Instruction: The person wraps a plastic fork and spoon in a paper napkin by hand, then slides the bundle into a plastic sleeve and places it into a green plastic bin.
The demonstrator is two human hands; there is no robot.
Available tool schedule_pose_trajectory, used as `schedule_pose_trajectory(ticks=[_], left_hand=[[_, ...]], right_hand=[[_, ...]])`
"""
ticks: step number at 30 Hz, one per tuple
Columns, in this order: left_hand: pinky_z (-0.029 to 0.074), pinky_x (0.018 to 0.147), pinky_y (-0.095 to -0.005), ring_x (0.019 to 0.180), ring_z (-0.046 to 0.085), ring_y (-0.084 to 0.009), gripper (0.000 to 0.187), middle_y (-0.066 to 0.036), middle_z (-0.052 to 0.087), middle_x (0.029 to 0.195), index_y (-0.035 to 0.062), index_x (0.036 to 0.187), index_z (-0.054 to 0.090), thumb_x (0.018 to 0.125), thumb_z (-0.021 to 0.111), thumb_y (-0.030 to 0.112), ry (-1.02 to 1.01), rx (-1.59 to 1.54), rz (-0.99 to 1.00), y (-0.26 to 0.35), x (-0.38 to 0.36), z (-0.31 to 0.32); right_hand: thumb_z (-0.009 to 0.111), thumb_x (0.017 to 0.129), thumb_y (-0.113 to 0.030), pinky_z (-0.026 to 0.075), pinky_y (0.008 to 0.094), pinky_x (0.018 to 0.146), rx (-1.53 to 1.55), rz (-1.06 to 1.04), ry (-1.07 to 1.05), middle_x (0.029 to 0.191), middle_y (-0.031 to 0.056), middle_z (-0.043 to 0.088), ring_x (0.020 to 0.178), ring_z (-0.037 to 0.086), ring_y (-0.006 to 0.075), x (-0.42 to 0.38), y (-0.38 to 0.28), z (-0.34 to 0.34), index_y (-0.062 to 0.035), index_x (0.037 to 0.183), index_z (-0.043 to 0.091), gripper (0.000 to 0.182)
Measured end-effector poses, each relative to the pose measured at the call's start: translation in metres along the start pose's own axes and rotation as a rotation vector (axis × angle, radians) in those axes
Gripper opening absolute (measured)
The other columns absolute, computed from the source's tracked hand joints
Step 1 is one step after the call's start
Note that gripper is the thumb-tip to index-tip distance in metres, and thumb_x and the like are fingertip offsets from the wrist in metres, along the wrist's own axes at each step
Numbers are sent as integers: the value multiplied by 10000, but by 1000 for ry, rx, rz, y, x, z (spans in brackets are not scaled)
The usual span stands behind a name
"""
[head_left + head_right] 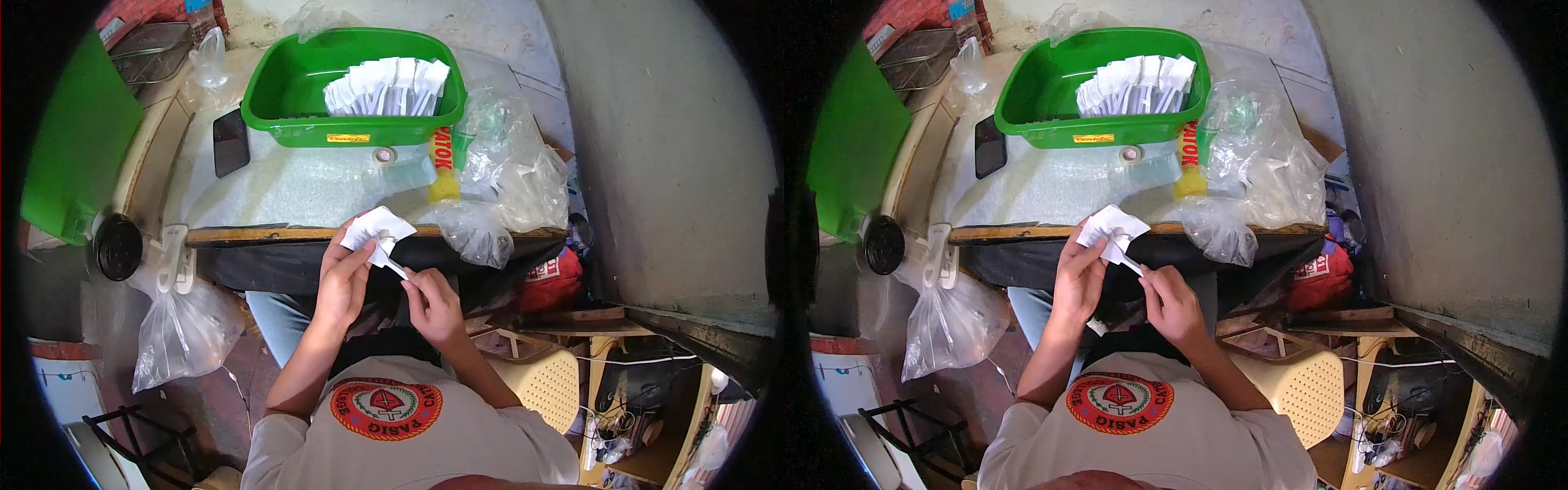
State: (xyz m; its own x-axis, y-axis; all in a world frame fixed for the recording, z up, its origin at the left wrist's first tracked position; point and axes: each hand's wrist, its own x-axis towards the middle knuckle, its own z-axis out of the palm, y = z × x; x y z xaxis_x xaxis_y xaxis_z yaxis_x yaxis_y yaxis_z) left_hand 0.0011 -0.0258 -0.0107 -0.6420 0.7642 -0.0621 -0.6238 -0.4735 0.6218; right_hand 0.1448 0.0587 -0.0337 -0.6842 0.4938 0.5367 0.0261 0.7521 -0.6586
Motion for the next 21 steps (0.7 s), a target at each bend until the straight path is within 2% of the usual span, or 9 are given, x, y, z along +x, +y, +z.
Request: schedule_pose_trajectory(ticks=[7,10,12,15,19,21], left_hand=[[401,1025,-322,1161,547,-193,500,-131,580,1231,-37,1383,407,897,519,-74,-36,2,35,4,0,2],[387,1036,-318,1165,543,-186,547,-138,581,1249,-20,1409,390,885,536,-78,-104,39,19,7,-1,0],[382,1039,-318,1166,543,-185,559,-147,579,1262,-15,1417,384,883,539,-78,-131,65,32,10,-1,3],[375,1043,-319,1171,546,-189,582,-164,573,1288,-7,1433,369,881,540,-79,-175,139,52,11,1,4],[402,1027,-340,1161,573,-217,590,-175,560,1313,3,1461,325,910,530,-52,-237,208,57,13,4,3],[414,1021,-353,1159,582,-230,585,-183,553,1322,9,1470,307,928,524,-29,-263,161,9,14,5,1]], right_hand=[[632,886,51,444,263,531,112,-10,-21,838,139,613,633,570,160,-1,7,0,35,1061,618,176],[627,897,43,443,240,546,112,-18,-51,846,124,628,648,558,112,0,7,-2,41,1063,610,167],[617,916,25,431,206,566,233,141,-66,856,88,639,667,526,57,-3,5,-2,39,1060,609,145],[606,928,20,422,182,601,316,192,-71,861,47,636,694,500,24,-2,3,-3,30,1064,610,137],[583,945,9,424,186,624,367,250,-80,837,24,610,696,501,30,-7,9,0,22,1085,603,142],[544,975,-24,413,190,622,460,272,-150,806,8,571,692,488,36,-10,14,1,16,1117,585,154]])
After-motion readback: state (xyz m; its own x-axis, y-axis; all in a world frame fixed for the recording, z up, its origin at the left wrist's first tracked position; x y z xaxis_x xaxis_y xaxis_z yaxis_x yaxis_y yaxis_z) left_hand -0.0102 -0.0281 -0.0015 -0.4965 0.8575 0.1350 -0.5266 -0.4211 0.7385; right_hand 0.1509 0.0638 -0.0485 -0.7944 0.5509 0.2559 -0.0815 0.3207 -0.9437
